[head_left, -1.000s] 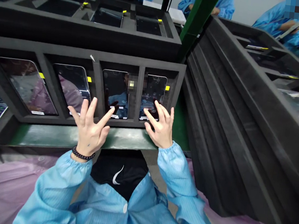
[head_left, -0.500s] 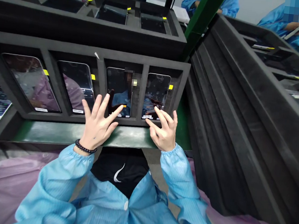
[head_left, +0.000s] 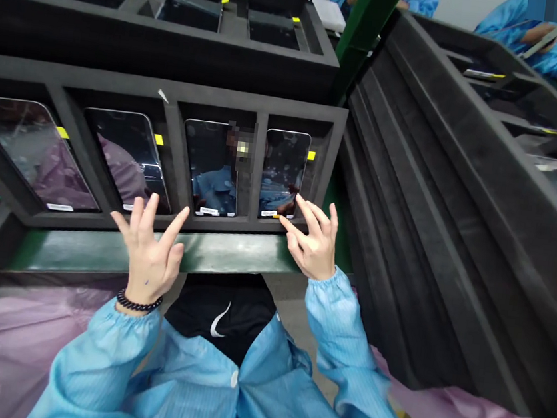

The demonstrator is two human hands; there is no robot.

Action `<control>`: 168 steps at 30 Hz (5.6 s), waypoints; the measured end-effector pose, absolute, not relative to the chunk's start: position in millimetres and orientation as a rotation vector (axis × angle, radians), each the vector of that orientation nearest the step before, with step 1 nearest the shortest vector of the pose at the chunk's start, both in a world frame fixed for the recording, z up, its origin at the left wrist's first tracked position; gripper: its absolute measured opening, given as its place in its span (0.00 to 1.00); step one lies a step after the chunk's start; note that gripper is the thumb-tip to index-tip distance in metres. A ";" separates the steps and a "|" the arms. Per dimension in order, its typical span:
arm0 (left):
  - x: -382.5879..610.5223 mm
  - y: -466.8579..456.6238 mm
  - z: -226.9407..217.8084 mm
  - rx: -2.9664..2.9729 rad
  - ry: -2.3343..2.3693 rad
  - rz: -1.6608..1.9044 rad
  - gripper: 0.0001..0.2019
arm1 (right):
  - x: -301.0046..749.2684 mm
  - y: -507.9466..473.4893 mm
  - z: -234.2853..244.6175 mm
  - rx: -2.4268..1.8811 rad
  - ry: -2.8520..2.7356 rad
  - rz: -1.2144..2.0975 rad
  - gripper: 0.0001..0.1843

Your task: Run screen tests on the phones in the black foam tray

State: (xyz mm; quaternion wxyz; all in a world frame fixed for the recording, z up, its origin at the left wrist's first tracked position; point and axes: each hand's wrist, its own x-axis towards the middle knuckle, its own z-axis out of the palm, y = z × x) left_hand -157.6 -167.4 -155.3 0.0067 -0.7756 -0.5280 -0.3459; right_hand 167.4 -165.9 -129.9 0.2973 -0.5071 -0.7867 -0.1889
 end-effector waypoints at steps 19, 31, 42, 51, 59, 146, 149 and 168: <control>-156.8 -164.6 -167.0 -2.416 -1.499 -1.162 0.26 | 100.4 -148.8 -125.3 -1.174 -2.349 -0.442 0.16; -156.7 -165.5 -170.8 -2.350 -1.545 -1.240 0.27 | 61.5 -130.8 -120.4 -1.046 -2.452 -0.362 0.17; -156.2 -164.6 -171.7 -2.326 -1.565 -1.251 0.28 | 62.7 -130.7 -121.9 -1.034 -2.372 -0.457 0.17; -156.9 -165.8 -169.3 -2.306 -1.640 -1.360 0.27 | 102.6 -138.7 -122.9 -1.161 -2.010 -0.485 0.21; -146.3 -158.6 -162.7 -2.277 -1.609 -1.451 0.25 | 105.0 -137.6 -122.8 -1.099 -2.114 -0.502 0.17; -162.4 11.5 -38.5 -1.908 -1.476 -1.563 0.35 | 76.3 -85.6 -75.6 -1.372 -2.030 -0.583 0.18; -163.8 13.1 -39.5 -1.912 -1.496 -1.550 0.35 | 77.1 -105.6 -88.5 -1.369 -2.057 -0.542 0.18; -168.7 18.1 -37.7 -1.953 -1.545 -1.481 0.42 | 83.8 -127.8 -103.8 -1.287 -2.141 -0.487 0.18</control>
